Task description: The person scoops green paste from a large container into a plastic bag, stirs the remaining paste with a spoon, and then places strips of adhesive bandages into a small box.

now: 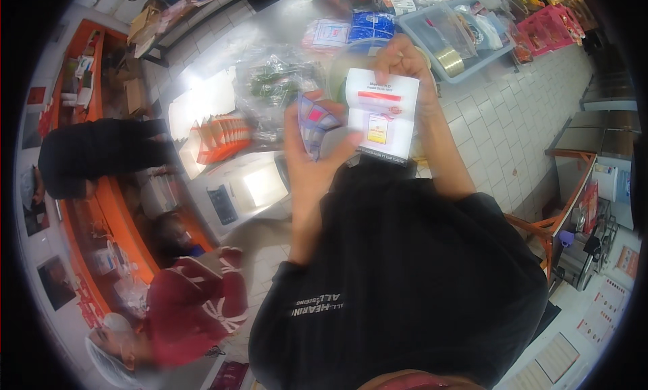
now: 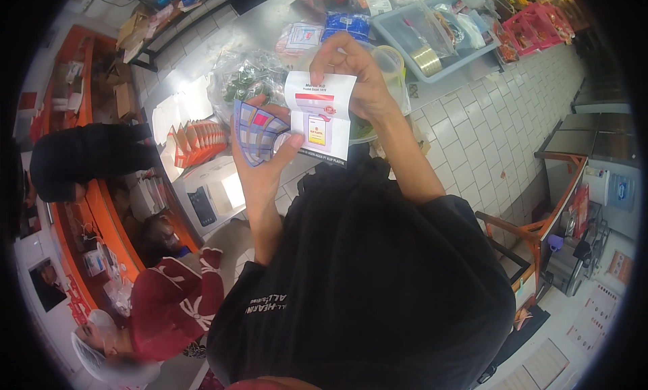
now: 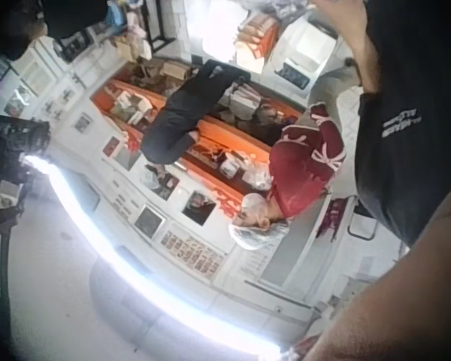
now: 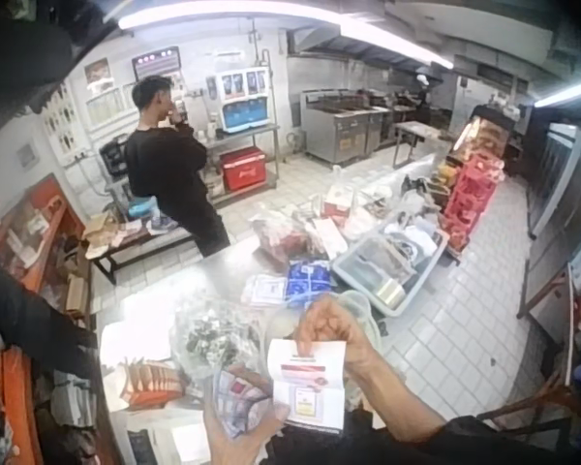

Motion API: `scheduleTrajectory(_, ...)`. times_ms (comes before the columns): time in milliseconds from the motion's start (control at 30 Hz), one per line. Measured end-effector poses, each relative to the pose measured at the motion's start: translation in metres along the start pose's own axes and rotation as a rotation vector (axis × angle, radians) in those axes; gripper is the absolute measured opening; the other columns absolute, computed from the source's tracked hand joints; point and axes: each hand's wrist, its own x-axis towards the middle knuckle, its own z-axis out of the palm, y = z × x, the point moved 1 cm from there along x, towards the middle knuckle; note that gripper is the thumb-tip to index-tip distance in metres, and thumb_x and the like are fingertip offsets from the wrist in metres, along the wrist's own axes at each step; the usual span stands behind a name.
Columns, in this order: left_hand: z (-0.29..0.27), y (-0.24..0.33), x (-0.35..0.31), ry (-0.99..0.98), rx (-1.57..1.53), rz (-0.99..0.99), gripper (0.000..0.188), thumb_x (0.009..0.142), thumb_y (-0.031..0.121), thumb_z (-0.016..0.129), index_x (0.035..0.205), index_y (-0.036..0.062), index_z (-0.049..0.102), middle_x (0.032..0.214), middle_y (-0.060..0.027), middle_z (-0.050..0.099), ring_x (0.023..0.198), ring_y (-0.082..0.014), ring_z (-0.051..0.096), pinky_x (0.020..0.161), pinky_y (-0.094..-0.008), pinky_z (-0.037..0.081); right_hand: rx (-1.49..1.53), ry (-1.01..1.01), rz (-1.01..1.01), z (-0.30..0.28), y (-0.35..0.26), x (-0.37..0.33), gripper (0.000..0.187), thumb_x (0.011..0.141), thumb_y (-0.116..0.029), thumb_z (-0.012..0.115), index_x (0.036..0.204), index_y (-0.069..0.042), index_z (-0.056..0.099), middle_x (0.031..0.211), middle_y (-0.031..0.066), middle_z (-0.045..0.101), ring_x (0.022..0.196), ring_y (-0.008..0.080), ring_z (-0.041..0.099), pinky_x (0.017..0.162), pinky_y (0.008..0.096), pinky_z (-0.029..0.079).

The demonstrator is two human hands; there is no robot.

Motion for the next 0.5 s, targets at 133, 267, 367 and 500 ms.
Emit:
scheduleTrajectory(133,0.002,0.002,-0.002,0.030,0.012,0.000,0.078,0.074,0.000,0.088,0.140,0.0048,0.046,0.117,-0.0087,0.063,0.102,-0.0162,0.062,0.090,-0.0315,0.053,-0.003,0.038,0.053,0.010,0.000,-0.005,0.046,0.082,0.001,0.071,0.122,-0.007,0.050,0.101,0.0134,0.064,0.098,0.0207,0.064,0.085,0.0325,0.055)
scheduleTrajectory(267,0.006,0.009,-0.004,0.044,0.029,-0.020,0.083,0.072,0.003,0.090,0.141,0.0056,0.045,0.122,-0.0095,0.060,0.106,-0.0175,0.061,0.093,-0.0327,0.053,-0.023,0.009,0.038,0.005,0.011,-0.010,0.045,0.080,0.000,0.070,0.121,-0.008,0.052,0.103,0.0142,0.064,0.099,0.0217,0.064,0.086,0.0333,0.054)
scheduleTrajectory(367,0.007,0.005,-0.008,0.070,0.062,0.036,0.090,0.070,0.005,0.091,0.145,0.0063,0.041,0.127,-0.0106,0.057,0.110,-0.0190,0.059,0.095,-0.0336,0.051,0.018,-0.012,0.058,0.005,0.016,-0.015,0.043,0.080,0.000,0.069,0.118,-0.008,0.053,0.105,0.0142,0.063,0.101,0.0210,0.062,0.086,0.0326,0.053)
scheduleTrajectory(500,0.006,0.010,-0.011,0.083,0.115,0.073,0.097,0.069,0.005,0.091,0.148,0.0062,0.035,0.132,-0.0134,0.054,0.115,-0.0214,0.058,0.098,-0.0350,0.050,0.071,-0.007,0.052,0.008,0.021,-0.017,0.041,0.081,-0.001,0.069,0.118,-0.009,0.054,0.107,0.0142,0.062,0.103,0.0207,0.061,0.086,0.0321,0.053)
